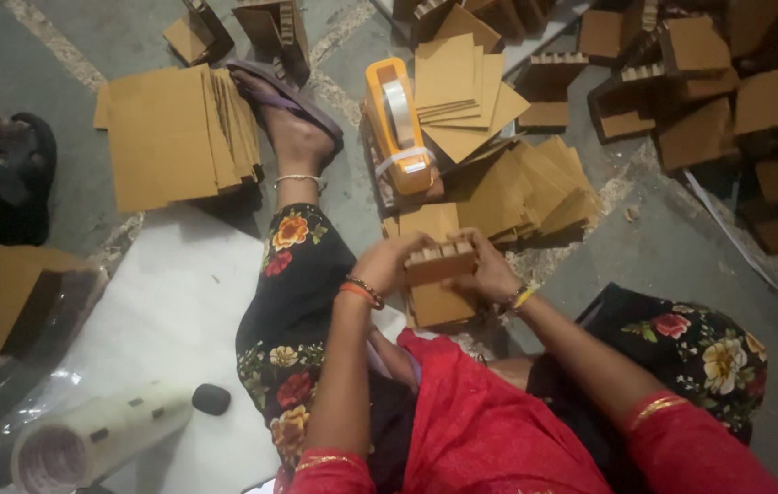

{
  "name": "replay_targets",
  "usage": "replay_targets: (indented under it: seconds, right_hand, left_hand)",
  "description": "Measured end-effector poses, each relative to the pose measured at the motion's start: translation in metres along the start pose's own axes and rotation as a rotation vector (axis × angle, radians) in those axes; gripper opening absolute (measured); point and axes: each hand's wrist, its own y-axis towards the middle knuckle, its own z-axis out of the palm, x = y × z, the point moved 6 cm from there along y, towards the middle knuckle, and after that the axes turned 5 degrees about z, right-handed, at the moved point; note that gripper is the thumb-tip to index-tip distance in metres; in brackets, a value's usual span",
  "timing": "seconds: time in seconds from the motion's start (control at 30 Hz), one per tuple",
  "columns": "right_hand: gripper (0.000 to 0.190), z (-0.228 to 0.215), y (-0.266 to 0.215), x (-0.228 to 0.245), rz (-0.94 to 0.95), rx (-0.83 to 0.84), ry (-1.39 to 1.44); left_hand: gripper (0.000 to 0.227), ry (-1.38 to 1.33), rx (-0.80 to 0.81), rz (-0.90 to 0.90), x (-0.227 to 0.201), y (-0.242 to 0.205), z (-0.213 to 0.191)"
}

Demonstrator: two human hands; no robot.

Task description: The person sits on the floor and assembles small cardboard boxes by folding the flaps and securing them with tape. They repeatedly pick up flat cardboard pieces, fold them into box shapes, and use a tape dispenser to seal the edges.

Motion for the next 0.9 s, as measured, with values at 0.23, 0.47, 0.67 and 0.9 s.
replay_targets:
  seconds: [0.23,0.47,0.67,0.9]
  right_hand:
    - [0.039,0.004,0.031,-0.033,0.079,-0.144,-0.011]
    - [0.066,-0.007,0.022,0.066,-0.489,-0.208,-0.348]
    - [0.039,-0.024,0.125,0.127,-0.097,-0.206,-0.168]
    - [0.022,-0.013,0.069,0.124,0.077,-0.281,0.161]
  left_hand:
    - [0.041,0.015,-0.049,0.038,0.002,0.001,0.003]
    - [0.04,0.313,-0.294,-0.139,-0.007,-0.002,-0.001]
    - [0.049,0.357,-0.477,-0.04,0.0,0.001,-0.002]
    - [0.045,0.416,-0.451,-0.054,0.018,0.003,0.01]
